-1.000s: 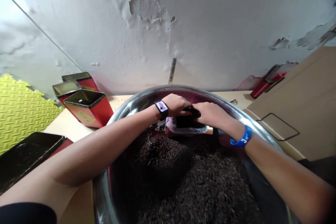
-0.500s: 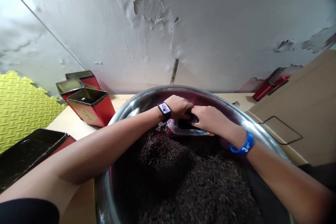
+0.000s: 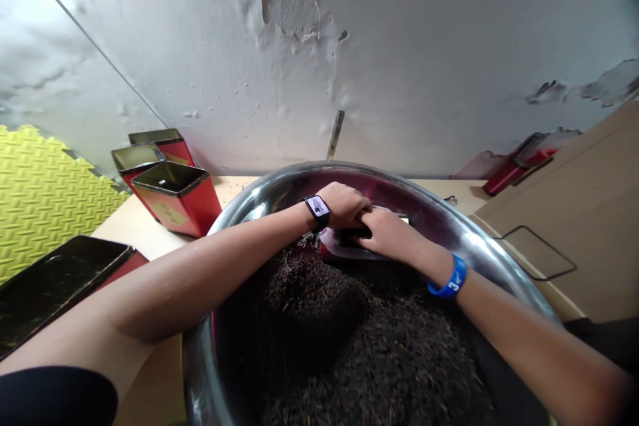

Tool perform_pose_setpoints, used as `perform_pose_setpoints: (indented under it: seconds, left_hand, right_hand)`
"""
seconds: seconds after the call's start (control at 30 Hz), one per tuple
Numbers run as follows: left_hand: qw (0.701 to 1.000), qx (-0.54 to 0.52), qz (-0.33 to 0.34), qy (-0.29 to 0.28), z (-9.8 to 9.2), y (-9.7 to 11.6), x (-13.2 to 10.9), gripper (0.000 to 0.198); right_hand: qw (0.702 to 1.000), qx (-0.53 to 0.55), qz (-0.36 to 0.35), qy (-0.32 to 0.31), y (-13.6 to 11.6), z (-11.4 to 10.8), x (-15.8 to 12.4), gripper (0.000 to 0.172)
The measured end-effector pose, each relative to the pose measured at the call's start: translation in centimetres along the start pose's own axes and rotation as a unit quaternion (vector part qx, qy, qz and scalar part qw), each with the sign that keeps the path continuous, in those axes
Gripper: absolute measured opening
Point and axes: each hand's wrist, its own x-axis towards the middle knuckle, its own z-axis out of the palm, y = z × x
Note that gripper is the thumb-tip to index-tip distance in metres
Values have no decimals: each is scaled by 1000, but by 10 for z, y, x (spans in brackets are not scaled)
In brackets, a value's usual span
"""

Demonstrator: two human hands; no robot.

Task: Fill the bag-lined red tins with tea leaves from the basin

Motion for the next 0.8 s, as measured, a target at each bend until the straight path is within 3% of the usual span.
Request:
perform_pose_setpoints:
  seconds: [0.37, 0.47, 0.53, 0.6, 0.7, 0.8]
  left_hand:
    - [999, -4, -43, -12, 1, -1, 2, 28]
    - [997, -2, -71, -29, 4, -4, 3, 29]
    - [996, -5, -87, -34, 5, -7, 3, 30]
    - [995, -8, -93, -35, 6, -9, 3, 31]
    - [995, -8, -96, -26, 7, -11, 2, 33]
    - [995, -13, -101, -21, 8, -10, 0, 35]
  right_hand:
    - [992, -127, -11, 14, -1, -25, -6, 19]
    - [997, -68, -6, 40, -7, -34, -8, 22]
    - [999, 21, -22, 21, -19, -36, -8, 24]
    - [988, 133, -61, -53, -35, -30, -9, 27]
    - [937, 270, -125, -184, -59, -2, -11, 33]
    - [916, 328, -90, -212, -71, 39, -11, 60]
